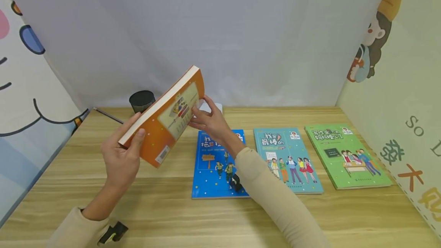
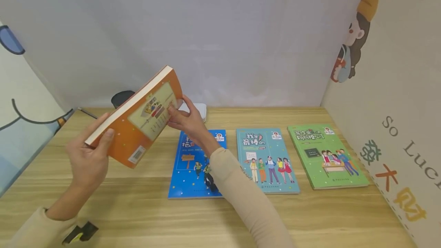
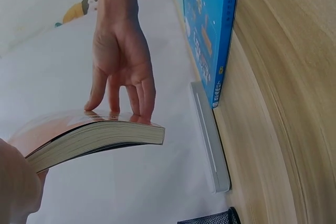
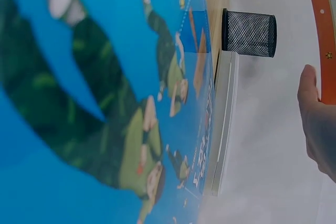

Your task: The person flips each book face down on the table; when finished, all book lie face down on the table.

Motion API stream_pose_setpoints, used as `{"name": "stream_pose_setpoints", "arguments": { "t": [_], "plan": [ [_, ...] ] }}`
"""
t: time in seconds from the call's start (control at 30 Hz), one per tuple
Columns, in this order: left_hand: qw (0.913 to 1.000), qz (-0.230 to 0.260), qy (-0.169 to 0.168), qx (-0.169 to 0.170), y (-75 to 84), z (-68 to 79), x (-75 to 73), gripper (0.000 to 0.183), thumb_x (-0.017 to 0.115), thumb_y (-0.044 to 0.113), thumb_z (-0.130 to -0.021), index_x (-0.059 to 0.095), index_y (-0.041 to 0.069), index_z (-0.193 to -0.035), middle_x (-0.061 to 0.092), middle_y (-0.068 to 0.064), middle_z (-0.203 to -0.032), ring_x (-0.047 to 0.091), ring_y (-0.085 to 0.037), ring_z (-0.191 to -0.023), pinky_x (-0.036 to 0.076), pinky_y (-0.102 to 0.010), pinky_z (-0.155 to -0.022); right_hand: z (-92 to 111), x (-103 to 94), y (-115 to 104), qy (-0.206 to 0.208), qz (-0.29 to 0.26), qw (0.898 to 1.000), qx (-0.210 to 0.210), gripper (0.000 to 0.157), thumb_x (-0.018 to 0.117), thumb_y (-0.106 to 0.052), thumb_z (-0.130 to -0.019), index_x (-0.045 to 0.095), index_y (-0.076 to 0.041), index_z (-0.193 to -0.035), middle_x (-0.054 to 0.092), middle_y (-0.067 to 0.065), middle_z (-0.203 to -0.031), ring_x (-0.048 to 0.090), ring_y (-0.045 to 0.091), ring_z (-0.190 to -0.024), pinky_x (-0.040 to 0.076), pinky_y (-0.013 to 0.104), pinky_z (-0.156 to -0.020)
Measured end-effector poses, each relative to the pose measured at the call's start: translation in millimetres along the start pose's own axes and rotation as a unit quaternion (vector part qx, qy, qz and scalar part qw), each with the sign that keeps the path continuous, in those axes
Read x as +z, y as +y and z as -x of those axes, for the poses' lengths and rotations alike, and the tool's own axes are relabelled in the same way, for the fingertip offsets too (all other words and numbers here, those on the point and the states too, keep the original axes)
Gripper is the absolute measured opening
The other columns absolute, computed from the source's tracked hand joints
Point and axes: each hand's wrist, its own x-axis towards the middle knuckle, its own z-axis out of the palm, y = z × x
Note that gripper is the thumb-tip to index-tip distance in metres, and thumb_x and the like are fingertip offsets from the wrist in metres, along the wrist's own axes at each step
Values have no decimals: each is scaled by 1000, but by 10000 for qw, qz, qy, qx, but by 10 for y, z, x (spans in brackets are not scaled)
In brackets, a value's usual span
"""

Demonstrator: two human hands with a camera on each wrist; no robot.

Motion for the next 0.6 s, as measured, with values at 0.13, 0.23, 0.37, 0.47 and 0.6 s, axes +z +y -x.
{"name": "stream_pose_setpoints", "arguments": {
  "t": [0.13,0.23,0.37,0.47,0.6],
  "plan": [
    [9999,50,24,-89,-15,5,3,37,60,-10,-93,63,-6,-129,72,5,-112,71,-3,-90,57,-16,-73,-8,-5,7,69,-176,9998,37,71,54,-13,-103,16,-29,-160,52,27,-137,71,24,-95,44,56,-108],
    [9999,88,56,-135,-15,14,9,36,60,-9,-93,63,-6,-129,72,5,-113,71,-4,-91,57,-16,-73,-11,-8,16,62,-173,9998,39,71,55,-15,-103,16,-30,-160,56,22,-129,70,22,-93,46,56,-106],
    [9999,36,87,-145,-19,22,18,36,61,-9,-93,63,-8,-128,72,5,-111,71,-3,-89,57,-16,-72,-6,-7,22,49,-82,10000,-7,71,56,-18,-103,16,-32,-160,57,17,-123,69,23,-97,52,54,-100],
    [9998,-70,58,-171,-26,29,25,36,62,-10,-92,63,-9,-128,72,7,-110,71,-2,-87,57,-15,-70,0,-15,31,94,-2,10000,-26,71,57,-20,-103,17,-33,-160,58,17,-124,69,23,-98,53,52,-98],
    [9994,-216,49,-248,-31,44,28,36,62,-9,-92,63,-8,-128,72,9,-107,70,0,-85,57,-15,-68,7,-33,50,104,68,9999,-36,69,57,-22,-102,19,-33,-159,57,19,-126,69,22,-96,50,57,-102]
  ]
}}
